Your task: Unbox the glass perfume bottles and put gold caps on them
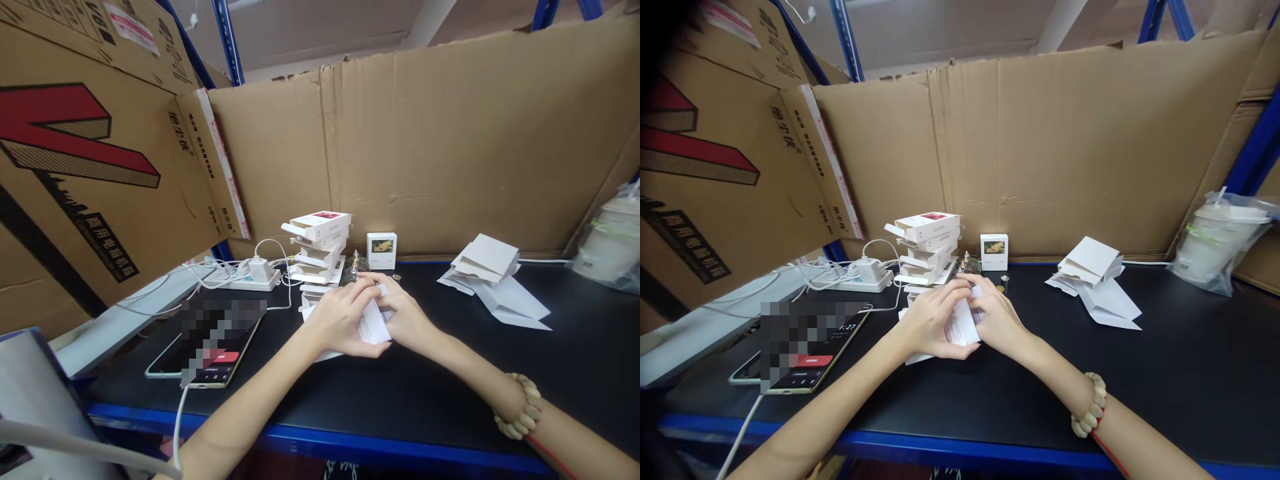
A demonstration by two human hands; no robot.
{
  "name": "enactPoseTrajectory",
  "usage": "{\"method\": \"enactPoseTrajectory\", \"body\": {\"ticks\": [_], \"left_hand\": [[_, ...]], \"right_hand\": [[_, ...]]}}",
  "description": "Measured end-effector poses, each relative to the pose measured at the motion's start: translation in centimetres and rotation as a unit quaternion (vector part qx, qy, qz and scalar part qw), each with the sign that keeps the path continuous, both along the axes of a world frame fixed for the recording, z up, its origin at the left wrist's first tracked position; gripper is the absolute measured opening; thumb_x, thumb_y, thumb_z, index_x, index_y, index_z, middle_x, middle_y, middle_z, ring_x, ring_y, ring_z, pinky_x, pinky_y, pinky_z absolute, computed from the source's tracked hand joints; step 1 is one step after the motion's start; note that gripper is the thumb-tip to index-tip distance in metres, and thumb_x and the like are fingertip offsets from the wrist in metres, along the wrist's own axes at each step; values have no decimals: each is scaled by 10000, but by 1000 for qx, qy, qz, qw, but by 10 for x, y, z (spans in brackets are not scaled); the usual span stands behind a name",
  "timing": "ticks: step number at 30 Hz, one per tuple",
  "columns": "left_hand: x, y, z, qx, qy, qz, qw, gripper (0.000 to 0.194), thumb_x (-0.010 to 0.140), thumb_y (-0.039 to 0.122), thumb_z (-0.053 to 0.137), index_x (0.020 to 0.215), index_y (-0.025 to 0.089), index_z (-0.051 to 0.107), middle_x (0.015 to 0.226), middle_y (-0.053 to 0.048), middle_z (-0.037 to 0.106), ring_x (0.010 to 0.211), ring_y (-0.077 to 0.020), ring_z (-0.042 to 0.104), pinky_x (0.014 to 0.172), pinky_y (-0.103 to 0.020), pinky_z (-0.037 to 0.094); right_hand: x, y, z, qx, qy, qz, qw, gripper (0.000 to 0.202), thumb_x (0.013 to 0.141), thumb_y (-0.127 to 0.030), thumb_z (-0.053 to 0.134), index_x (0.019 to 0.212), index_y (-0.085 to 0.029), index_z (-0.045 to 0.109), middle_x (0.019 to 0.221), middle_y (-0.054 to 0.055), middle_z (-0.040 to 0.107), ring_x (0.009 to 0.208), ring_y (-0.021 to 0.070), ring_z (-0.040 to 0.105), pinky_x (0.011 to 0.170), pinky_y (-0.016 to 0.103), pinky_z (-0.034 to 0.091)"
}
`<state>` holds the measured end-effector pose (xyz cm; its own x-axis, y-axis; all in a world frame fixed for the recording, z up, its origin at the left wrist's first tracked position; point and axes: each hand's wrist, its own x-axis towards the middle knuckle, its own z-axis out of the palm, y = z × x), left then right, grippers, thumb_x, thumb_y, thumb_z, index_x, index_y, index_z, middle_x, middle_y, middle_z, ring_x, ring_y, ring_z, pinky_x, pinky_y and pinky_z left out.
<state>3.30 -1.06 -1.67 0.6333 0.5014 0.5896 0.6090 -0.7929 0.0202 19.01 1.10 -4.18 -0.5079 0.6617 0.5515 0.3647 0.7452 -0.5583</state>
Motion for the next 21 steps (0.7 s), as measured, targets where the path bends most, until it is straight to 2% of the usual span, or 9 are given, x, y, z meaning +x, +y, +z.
{"method": "enactPoseTrajectory", "body": {"ticks": [4,8,11,14,18,21], "left_hand": [[0,-1,1,15,-21,0,1000,545,665,513,542,1059,153,428,1013,-117,597,862,-227,616,646,-305,518],[0,-1,1,40,-32,-19,999,524,680,507,522,1051,146,439,973,-111,616,861,-223,621,653,-295,519],[0,-1,1,51,-36,-22,998,505,689,502,511,1036,140,451,957,-110,624,853,-219,624,654,-288,516],[1,-1,1,63,-30,-28,997,501,692,510,496,1024,136,466,960,-109,629,822,-209,627,631,-277,509],[4,-3,1,87,-18,-37,995,497,695,533,470,991,135,495,970,-106,633,807,-199,623,597,-260,495],[7,-4,0,99,-10,-35,994,484,694,542,452,961,143,514,985,-100,635,810,-202,622,623,-268,493]], "right_hand": [[1,-4,7,-60,4,-34,998,320,638,-107,560,915,-214,680,1184,83,529,1078,252,515,847,376,471],[-1,1,0,-96,54,39,993,310,613,-121,613,903,-205,685,1249,97,453,1133,259,477,930,381,415],[-2,5,-7,-125,76,55,988,272,617,-135,632,877,-188,694,1235,115,451,1140,257,475,955,385,391],[-3,4,-5,-134,68,18,989,228,647,-137,615,853,-182,702,1218,123,479,1124,252,488,948,404,392],[-4,-2,3,-75,10,-53,996,180,693,-110,555,752,-185,707,1191,113,543,1083,265,507,900,464,404],[-3,-3,4,-45,-10,-80,996,202,717,-100,515,692,-182,699,1156,108,581,1068,273,515,859,472,420]]}}
